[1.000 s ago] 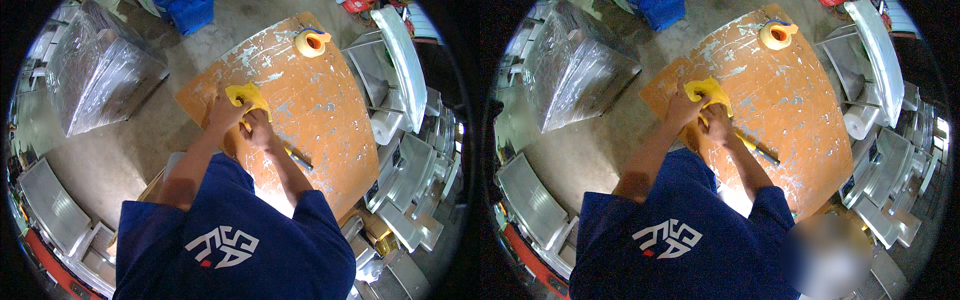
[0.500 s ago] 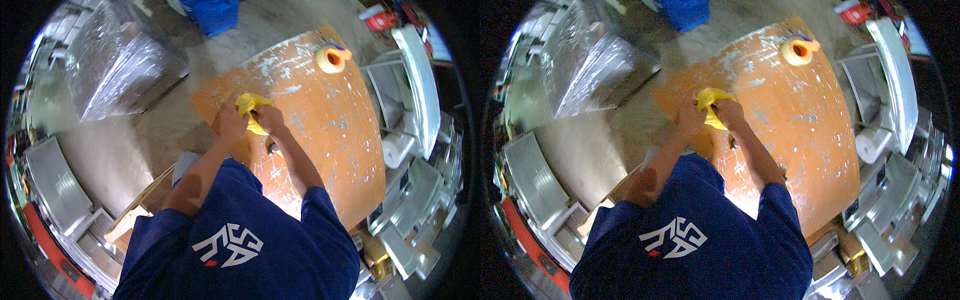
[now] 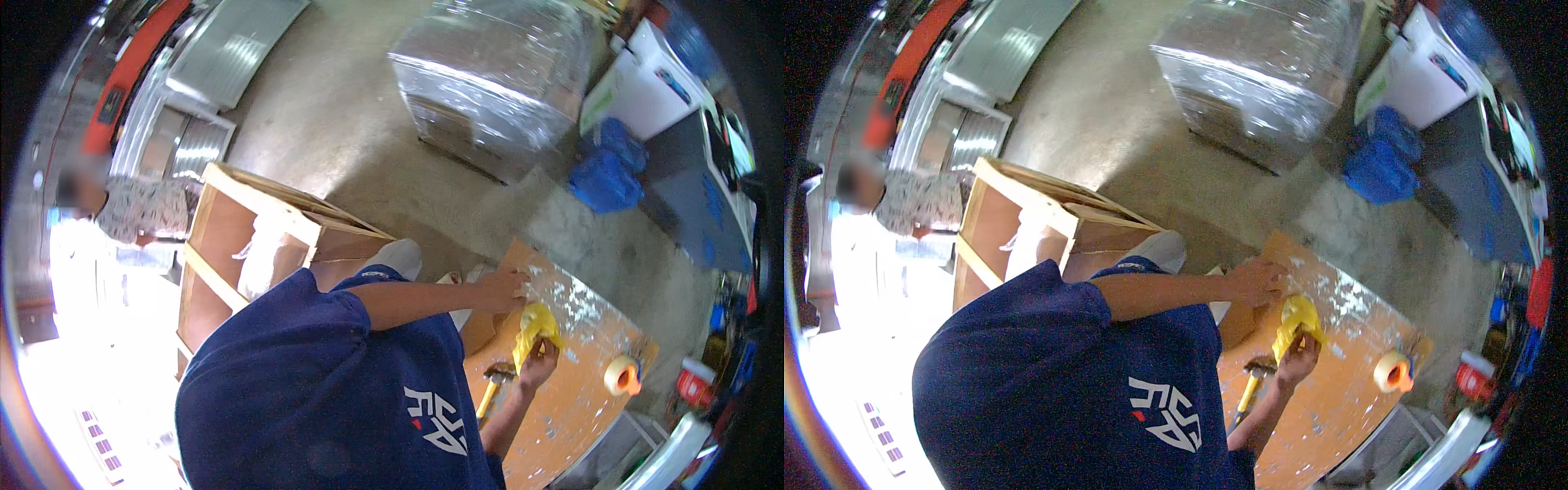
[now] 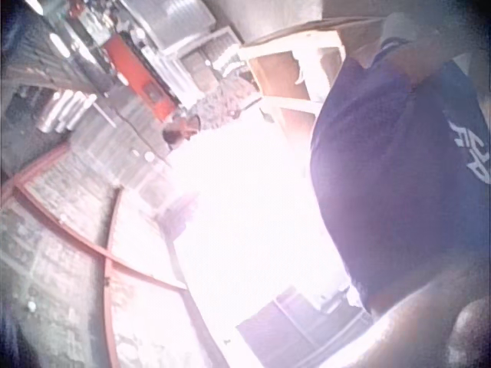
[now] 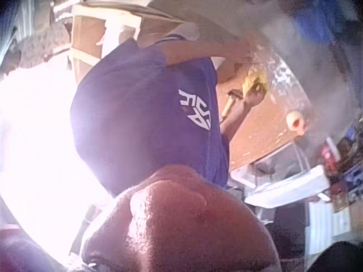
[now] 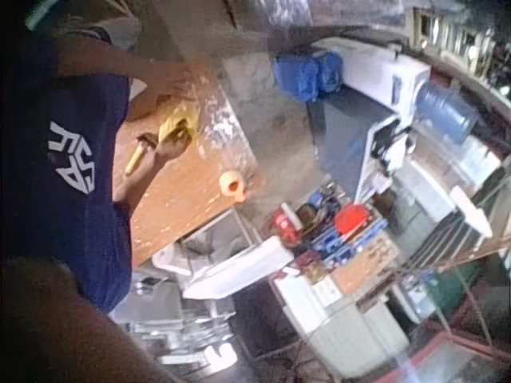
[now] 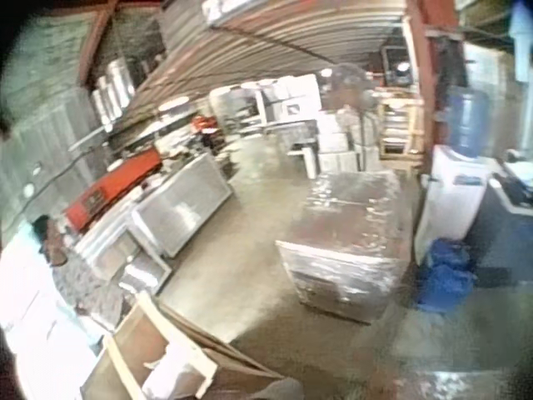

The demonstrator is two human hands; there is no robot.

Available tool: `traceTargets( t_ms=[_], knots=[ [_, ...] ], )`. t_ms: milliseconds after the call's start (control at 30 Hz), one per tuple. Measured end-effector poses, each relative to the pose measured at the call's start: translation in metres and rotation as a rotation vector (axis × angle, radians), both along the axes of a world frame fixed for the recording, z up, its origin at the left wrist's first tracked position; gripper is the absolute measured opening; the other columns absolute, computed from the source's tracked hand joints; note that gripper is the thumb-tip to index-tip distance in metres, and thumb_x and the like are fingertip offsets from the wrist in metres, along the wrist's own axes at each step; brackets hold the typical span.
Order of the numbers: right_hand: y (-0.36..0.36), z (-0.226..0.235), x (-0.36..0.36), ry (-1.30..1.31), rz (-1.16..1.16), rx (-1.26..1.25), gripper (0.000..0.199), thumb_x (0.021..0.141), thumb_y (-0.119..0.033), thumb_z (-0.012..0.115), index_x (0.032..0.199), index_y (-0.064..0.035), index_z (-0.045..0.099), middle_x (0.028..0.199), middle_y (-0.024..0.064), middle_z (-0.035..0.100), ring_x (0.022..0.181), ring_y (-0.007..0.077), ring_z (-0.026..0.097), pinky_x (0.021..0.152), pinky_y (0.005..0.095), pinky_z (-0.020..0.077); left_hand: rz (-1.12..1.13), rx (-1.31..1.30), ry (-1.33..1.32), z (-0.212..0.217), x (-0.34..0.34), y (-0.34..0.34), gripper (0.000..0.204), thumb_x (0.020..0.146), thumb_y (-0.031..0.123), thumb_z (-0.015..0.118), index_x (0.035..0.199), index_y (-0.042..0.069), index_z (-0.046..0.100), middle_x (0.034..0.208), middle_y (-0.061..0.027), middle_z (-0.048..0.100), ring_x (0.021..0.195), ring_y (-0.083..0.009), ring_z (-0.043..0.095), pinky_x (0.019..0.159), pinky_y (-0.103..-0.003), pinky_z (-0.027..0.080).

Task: The person assembles a wooden frame around a bubble-wrapped item using a hammer and nails. They position the frame, hammer nails into the wood, and adjust the frame as needed.

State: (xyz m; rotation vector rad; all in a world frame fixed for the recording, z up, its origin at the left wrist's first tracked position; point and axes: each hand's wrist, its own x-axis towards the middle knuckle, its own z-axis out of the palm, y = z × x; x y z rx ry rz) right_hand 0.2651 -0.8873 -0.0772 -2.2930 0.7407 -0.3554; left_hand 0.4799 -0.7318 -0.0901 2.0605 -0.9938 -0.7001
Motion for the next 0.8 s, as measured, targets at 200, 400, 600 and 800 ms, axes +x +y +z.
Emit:
traceTargets(
  t_ms=[200,400,600,800],
  knots=[
    [-0.014,0.009,-0.013,0.041,-0.073,0.079,0.023,0.099,-0.011,0.063,0.108,0.0099,0.063,0.106,0.0251,0.066,0.101,0.0395,0.064,0.091,0.0461,0.0525,0.158,0.025,0.179,0.076,0.053,0.095,0.040,0.099,0.034,0.061,0.126,0.004,0.062,0.108,-0.0175,0.066,0.100,-0.0347,0.067,0.085,-0.046,0.053],
    [0.001,0.091,0.046,0.017,-0.111,0.214,0.034,0.101,-0.027,0.062,0.093,0.0053,0.060,0.084,0.0136,0.062,0.081,0.0221,0.060,0.074,0.0399,0.0507,0.433,-0.022,0.483,0.128,0.103,0.181,0.043,0.103,0.033,0.059,0.136,0.006,0.061,0.114,-0.0178,0.070,0.103,-0.0286,0.069,0.086,-0.041,0.055],
    [0.104,0.135,0.307,0.136,0.506,0.537,0.010,0.097,-0.010,0.065,0.097,-0.0002,0.063,0.079,0.0053,0.063,0.067,0.0129,0.058,0.063,0.0289,0.0483,0.617,-0.463,0.286,0.153,0.154,0.213,0.037,0.105,0.030,0.059,0.135,0.009,0.065,0.116,-0.0197,0.069,0.111,-0.0287,0.070,0.087,-0.040,0.057],
    [0.235,0.163,0.515,0.221,1.212,0.425,0.014,0.096,-0.013,0.068,0.094,0.0010,0.064,0.082,0.0113,0.066,0.071,0.0179,0.064,0.067,0.0329,0.0503,0.919,-0.519,0.045,0.170,0.232,0.290,0.025,0.096,0.015,0.069,0.119,0.005,0.072,0.104,-0.0178,0.070,0.095,-0.0335,0.070,0.082,-0.040,0.057]
  ],
)
